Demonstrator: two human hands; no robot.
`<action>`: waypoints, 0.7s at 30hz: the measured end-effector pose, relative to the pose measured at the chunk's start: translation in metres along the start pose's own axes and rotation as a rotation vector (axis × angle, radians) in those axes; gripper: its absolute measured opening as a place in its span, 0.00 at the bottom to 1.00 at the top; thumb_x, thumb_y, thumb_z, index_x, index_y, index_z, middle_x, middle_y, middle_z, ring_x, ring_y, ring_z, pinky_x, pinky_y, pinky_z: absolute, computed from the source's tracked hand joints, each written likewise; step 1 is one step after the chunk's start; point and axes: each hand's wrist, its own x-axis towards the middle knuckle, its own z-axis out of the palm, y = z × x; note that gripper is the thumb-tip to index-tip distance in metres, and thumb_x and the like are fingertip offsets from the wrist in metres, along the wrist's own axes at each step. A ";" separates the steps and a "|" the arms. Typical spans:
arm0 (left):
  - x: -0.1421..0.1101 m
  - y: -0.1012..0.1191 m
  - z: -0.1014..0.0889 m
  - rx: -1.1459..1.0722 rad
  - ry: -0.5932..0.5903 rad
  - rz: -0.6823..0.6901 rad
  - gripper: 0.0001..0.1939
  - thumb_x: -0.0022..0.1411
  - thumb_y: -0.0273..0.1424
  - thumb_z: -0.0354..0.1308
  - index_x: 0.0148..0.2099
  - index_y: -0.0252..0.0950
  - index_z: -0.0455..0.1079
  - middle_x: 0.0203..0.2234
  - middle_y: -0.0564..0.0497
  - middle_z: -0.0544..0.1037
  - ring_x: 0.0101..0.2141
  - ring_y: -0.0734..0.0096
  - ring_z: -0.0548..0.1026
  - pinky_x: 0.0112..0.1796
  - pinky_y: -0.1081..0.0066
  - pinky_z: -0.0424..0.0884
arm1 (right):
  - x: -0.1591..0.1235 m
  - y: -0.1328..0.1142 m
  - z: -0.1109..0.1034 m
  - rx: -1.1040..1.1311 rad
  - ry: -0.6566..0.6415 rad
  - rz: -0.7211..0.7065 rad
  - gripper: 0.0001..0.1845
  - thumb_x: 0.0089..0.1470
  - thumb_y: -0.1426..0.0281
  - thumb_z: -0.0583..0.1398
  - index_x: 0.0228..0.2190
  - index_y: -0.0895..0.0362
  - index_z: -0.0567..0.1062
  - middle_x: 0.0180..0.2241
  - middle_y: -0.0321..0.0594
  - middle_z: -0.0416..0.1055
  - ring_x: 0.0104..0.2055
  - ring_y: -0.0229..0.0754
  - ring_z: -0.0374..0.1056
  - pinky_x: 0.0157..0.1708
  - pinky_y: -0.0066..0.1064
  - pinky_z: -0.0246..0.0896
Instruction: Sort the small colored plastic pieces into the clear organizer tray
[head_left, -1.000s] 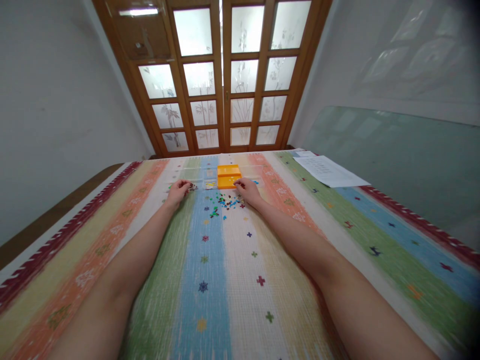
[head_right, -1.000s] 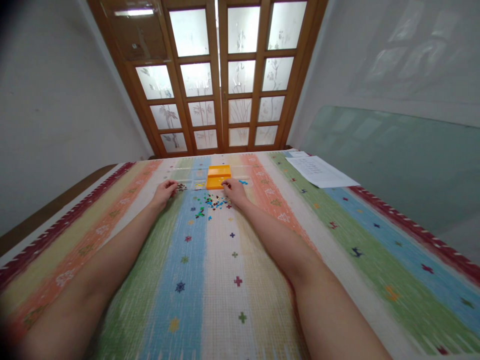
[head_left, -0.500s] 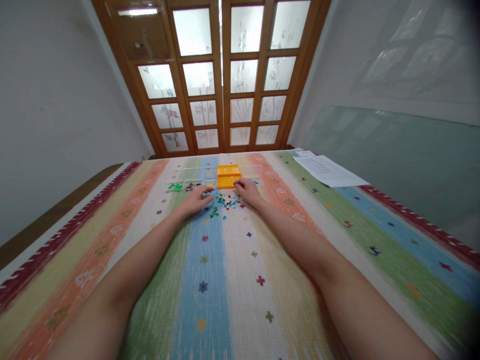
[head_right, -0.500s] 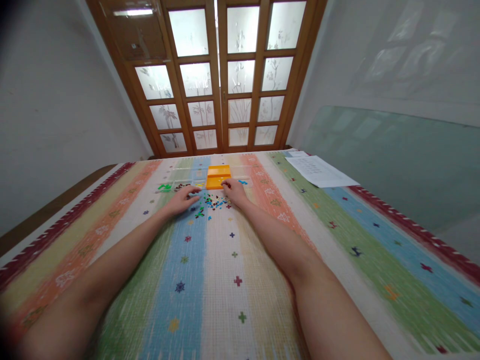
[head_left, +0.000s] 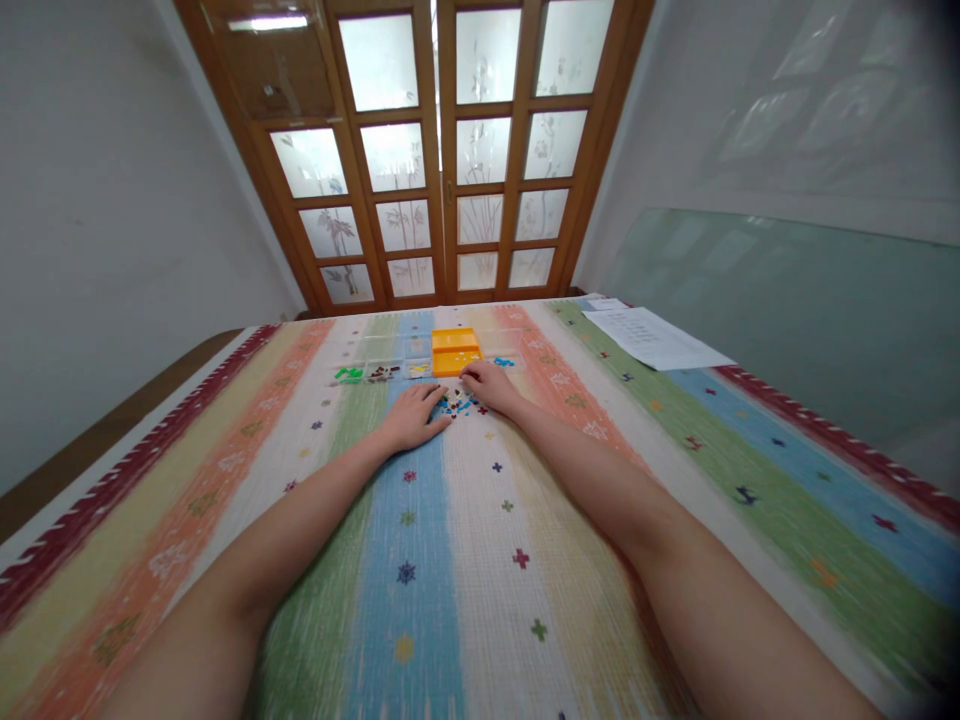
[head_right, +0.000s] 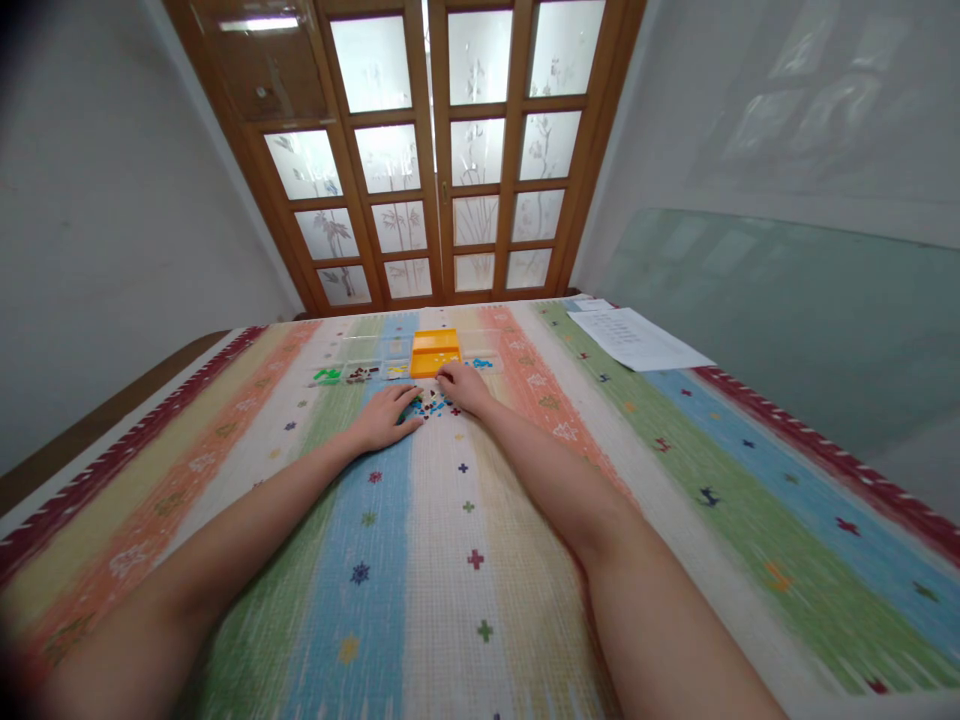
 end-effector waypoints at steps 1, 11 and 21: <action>0.000 -0.005 -0.001 -0.001 0.003 -0.009 0.34 0.69 0.50 0.54 0.71 0.40 0.62 0.65 0.39 0.67 0.64 0.48 0.63 0.65 0.52 0.56 | -0.001 -0.002 -0.001 -0.014 -0.027 -0.030 0.10 0.62 0.72 0.59 0.35 0.55 0.83 0.36 0.42 0.79 0.39 0.44 0.72 0.42 0.33 0.63; 0.000 -0.025 -0.013 -0.062 0.001 -0.008 0.34 0.69 0.49 0.55 0.70 0.39 0.63 0.66 0.39 0.66 0.65 0.50 0.64 0.66 0.54 0.56 | -0.010 -0.014 -0.025 -0.021 -0.305 -0.283 0.39 0.50 0.51 0.71 0.61 0.47 0.74 0.54 0.47 0.73 0.56 0.55 0.67 0.59 0.44 0.59; 0.001 -0.038 -0.018 -0.003 0.013 0.018 0.26 0.71 0.43 0.55 0.66 0.40 0.68 0.61 0.42 0.72 0.61 0.54 0.69 0.62 0.55 0.63 | -0.011 -0.018 -0.012 -0.234 -0.269 -0.327 0.34 0.59 0.46 0.63 0.58 0.53 0.75 0.52 0.51 0.73 0.54 0.55 0.66 0.55 0.44 0.58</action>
